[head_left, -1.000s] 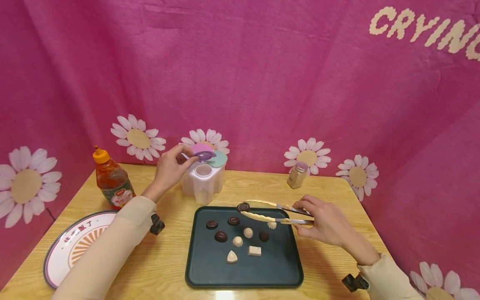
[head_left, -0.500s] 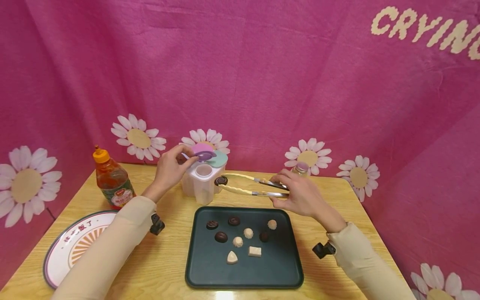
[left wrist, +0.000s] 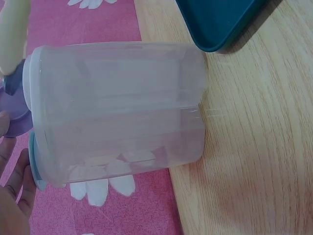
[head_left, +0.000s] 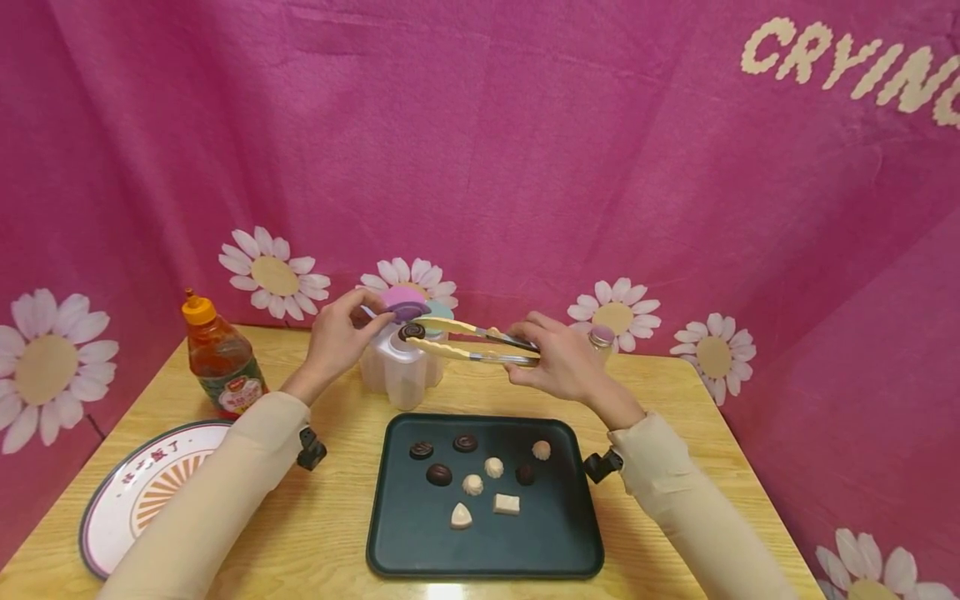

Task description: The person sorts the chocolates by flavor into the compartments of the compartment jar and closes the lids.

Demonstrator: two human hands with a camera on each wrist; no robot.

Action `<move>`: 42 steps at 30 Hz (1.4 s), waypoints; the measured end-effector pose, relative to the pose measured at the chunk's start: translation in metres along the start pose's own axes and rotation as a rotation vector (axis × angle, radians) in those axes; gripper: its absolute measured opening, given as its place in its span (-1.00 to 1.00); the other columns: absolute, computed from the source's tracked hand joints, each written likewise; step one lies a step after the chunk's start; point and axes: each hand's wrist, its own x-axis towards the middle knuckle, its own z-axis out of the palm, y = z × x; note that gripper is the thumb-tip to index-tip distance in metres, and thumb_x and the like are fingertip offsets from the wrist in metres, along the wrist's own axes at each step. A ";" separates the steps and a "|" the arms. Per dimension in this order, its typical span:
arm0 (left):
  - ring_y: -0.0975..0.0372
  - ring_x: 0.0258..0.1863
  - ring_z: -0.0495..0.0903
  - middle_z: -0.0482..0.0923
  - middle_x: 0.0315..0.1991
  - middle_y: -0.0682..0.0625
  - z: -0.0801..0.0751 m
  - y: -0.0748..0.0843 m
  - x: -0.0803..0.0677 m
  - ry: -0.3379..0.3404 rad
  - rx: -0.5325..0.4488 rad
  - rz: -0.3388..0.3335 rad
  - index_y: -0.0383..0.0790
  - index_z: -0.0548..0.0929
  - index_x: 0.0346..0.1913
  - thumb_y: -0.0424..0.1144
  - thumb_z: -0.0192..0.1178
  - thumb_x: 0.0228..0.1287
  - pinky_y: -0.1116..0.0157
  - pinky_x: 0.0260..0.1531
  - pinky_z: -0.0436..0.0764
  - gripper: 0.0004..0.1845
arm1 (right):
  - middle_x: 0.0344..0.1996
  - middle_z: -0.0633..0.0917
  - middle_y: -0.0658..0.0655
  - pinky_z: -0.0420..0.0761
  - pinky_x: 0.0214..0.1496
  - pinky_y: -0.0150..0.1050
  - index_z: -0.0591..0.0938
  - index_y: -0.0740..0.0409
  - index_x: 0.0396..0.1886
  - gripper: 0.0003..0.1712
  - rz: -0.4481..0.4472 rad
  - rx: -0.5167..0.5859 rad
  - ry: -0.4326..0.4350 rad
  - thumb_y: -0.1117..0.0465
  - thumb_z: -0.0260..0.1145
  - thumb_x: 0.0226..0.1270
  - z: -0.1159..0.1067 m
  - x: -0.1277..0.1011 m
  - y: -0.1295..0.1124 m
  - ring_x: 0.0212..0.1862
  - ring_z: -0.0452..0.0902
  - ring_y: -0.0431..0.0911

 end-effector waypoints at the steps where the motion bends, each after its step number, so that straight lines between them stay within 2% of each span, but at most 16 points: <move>1: 0.01 -0.23 0.74 0.77 -0.14 -0.15 0.000 0.000 0.000 0.000 0.000 -0.001 -0.22 0.69 -0.09 -0.25 0.43 0.38 0.15 -0.15 0.69 -0.83 | -0.20 0.72 0.04 0.49 -0.42 -0.35 0.76 0.10 0.00 -0.53 0.002 -0.001 -0.004 -0.01 0.56 0.13 0.001 0.001 0.000 -0.36 0.53 -0.19; 7: 0.02 -0.23 0.73 0.77 -0.15 -0.15 0.000 0.001 -0.001 0.004 0.006 -0.002 -0.22 0.69 -0.09 -0.26 0.43 0.38 0.18 -0.17 0.66 -0.83 | -0.20 0.72 0.04 0.43 -0.48 -0.38 0.76 0.09 0.02 -0.50 0.007 -0.032 -0.020 -0.05 0.54 0.13 0.003 0.007 -0.001 -0.40 0.50 -0.20; 12: 0.03 -0.24 0.73 0.77 -0.15 -0.15 0.000 0.001 -0.001 0.002 0.007 -0.001 -0.22 0.69 -0.09 -0.26 0.43 0.38 0.22 -0.19 0.64 -0.83 | -0.16 0.73 0.05 0.45 -0.45 -0.37 0.77 0.09 0.04 -0.49 0.021 -0.016 -0.028 -0.05 0.56 0.12 0.002 0.005 0.000 -0.36 0.53 -0.18; 19: 0.04 -0.24 0.72 0.76 -0.15 -0.15 0.001 0.000 -0.002 -0.001 0.007 0.000 -0.23 0.69 -0.09 -0.27 0.44 0.37 0.27 -0.20 0.63 -0.83 | -0.21 0.73 0.03 0.45 -0.43 -0.34 0.77 0.07 0.01 -0.50 0.023 -0.023 0.005 -0.04 0.56 0.09 -0.007 -0.012 0.004 -0.40 0.52 -0.19; 25: 0.04 -0.25 0.72 0.77 -0.16 -0.15 0.001 -0.001 -0.002 0.002 0.010 0.002 -0.22 0.69 -0.09 -0.26 0.44 0.36 0.28 -0.20 0.62 -0.82 | -0.20 0.74 0.05 0.54 -0.37 -0.30 0.78 0.11 0.00 -0.47 0.028 -0.040 0.047 0.00 0.61 0.03 -0.020 -0.046 0.011 -0.33 0.56 -0.16; 31: 0.04 -0.25 0.72 0.77 -0.16 -0.15 0.001 0.001 -0.002 0.001 0.006 0.000 -0.23 0.70 -0.09 -0.26 0.44 0.36 0.29 -0.21 0.61 -0.82 | -0.18 0.72 0.05 0.51 -0.37 -0.32 0.77 0.15 0.01 -0.42 0.062 -0.057 0.043 0.02 0.67 -0.04 -0.034 -0.088 0.019 -0.33 0.49 -0.20; 36: 0.03 -0.23 0.72 0.77 -0.13 -0.15 0.001 0.001 -0.001 -0.006 0.005 -0.012 -0.23 0.69 -0.07 -0.25 0.43 0.38 0.28 -0.19 0.62 -0.82 | -0.26 0.70 -0.05 0.42 -0.39 -0.39 0.78 0.09 -0.04 -0.45 0.077 -0.079 0.054 0.05 0.69 -0.10 -0.040 -0.123 0.024 -0.37 0.42 -0.30; 42: 0.02 -0.22 0.72 0.76 -0.13 -0.15 0.001 -0.001 0.000 -0.010 0.004 -0.013 -0.22 0.69 -0.07 -0.25 0.43 0.38 0.21 -0.16 0.65 -0.82 | -0.28 0.67 -0.19 0.42 -0.41 -0.41 0.78 -0.02 -0.13 -0.49 0.128 -0.084 0.070 0.06 0.70 -0.17 -0.039 -0.162 0.022 -0.39 0.43 -0.35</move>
